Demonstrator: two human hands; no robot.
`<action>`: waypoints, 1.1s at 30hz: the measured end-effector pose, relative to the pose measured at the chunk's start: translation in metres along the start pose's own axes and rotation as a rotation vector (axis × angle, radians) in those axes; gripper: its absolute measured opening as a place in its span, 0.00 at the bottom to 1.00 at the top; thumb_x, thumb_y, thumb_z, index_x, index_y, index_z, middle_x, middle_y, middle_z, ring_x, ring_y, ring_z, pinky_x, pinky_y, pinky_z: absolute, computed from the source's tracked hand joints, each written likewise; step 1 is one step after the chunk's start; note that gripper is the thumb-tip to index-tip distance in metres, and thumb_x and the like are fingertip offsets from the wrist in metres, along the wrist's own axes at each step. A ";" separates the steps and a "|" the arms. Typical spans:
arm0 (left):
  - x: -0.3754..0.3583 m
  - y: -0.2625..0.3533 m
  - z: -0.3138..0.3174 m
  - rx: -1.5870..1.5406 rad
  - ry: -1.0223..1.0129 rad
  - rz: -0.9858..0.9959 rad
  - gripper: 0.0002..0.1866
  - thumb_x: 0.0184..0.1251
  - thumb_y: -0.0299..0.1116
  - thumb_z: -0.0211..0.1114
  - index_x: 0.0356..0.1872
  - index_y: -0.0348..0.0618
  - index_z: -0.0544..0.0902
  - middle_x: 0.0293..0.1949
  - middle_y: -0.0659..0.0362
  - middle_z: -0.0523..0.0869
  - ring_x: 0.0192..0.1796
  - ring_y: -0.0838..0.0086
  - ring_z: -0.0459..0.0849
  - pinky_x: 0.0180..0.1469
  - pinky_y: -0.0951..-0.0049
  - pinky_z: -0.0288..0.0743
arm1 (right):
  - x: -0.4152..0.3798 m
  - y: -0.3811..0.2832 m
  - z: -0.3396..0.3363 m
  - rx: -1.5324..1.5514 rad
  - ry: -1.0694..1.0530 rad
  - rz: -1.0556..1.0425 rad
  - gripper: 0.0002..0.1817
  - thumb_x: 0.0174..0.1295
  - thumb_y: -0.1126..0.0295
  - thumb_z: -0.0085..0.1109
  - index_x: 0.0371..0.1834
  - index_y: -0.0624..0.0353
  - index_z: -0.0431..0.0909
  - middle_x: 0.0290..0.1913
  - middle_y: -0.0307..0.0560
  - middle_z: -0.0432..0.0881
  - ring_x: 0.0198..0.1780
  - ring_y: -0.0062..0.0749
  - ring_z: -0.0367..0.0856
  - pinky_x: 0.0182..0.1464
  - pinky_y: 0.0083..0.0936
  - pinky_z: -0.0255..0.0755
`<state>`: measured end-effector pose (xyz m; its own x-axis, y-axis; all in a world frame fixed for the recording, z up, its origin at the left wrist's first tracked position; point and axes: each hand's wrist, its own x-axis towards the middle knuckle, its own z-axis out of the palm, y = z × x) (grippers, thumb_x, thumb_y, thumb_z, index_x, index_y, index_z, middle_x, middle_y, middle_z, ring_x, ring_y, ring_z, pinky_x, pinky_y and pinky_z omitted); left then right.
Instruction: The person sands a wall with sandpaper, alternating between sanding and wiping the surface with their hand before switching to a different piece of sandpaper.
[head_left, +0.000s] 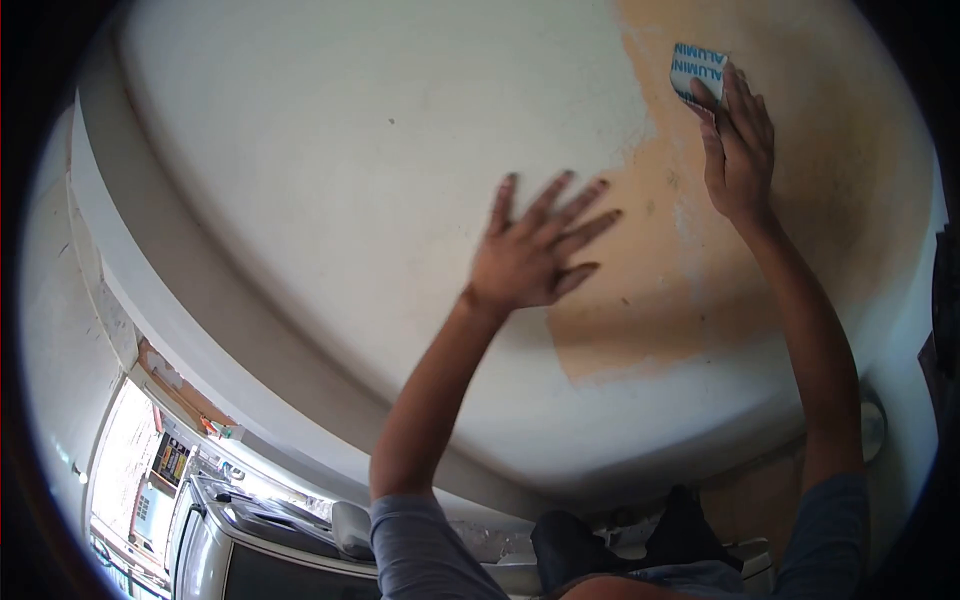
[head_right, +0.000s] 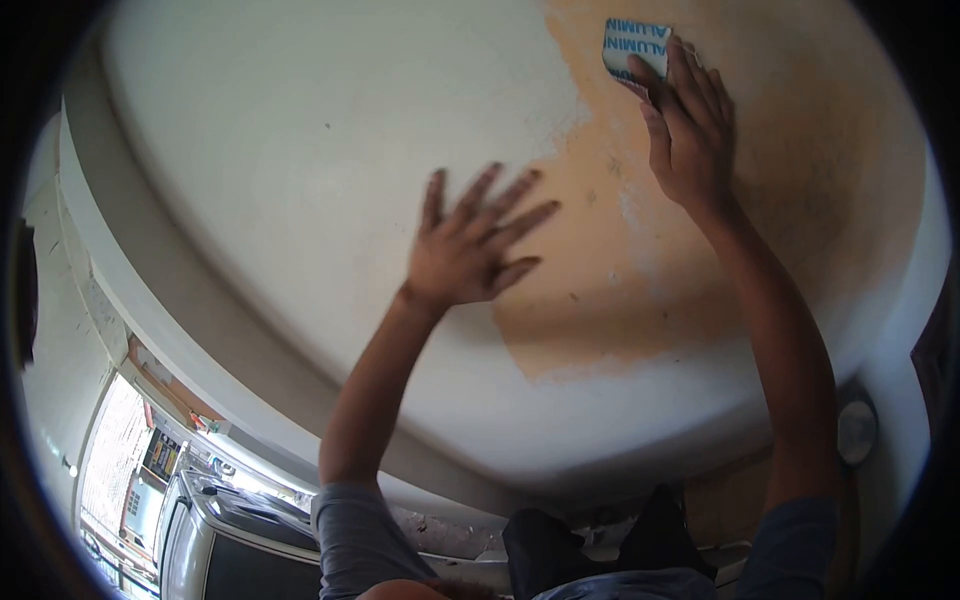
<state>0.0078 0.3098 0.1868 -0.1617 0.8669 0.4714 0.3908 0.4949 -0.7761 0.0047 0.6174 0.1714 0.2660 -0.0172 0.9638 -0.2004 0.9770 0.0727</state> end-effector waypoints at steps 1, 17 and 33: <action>0.001 -0.025 -0.017 0.023 0.025 -0.093 0.35 0.64 0.66 0.53 0.73 0.75 0.63 0.78 0.65 0.56 0.79 0.59 0.50 0.74 0.35 0.30 | -0.001 0.001 -0.002 0.007 -0.011 0.011 0.20 0.72 0.61 0.47 0.65 0.43 0.77 0.71 0.54 0.69 0.70 0.47 0.68 0.70 0.47 0.57; 0.131 0.017 -0.013 -0.068 0.320 -0.101 0.34 0.67 0.56 0.52 0.72 0.59 0.66 0.75 0.59 0.62 0.75 0.59 0.61 0.72 0.33 0.41 | -0.005 0.002 -0.004 0.004 -0.011 0.049 0.20 0.71 0.64 0.47 0.63 0.46 0.78 0.68 0.54 0.72 0.70 0.45 0.69 0.70 0.43 0.56; -0.071 0.264 0.011 -3.180 0.872 -0.435 0.49 0.64 0.76 0.40 0.78 0.53 0.51 0.78 0.52 0.52 0.77 0.50 0.54 0.72 0.36 0.50 | -0.007 0.005 -0.004 -0.049 -0.014 0.024 0.23 0.75 0.60 0.40 0.62 0.63 0.75 0.69 0.64 0.68 0.70 0.56 0.66 0.70 0.48 0.54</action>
<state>0.1119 0.3797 -0.0561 -0.5874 0.5028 0.6342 -0.3439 -0.8644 0.3668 0.0055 0.6227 0.1639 0.2486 0.0035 0.9686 -0.1598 0.9864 0.0375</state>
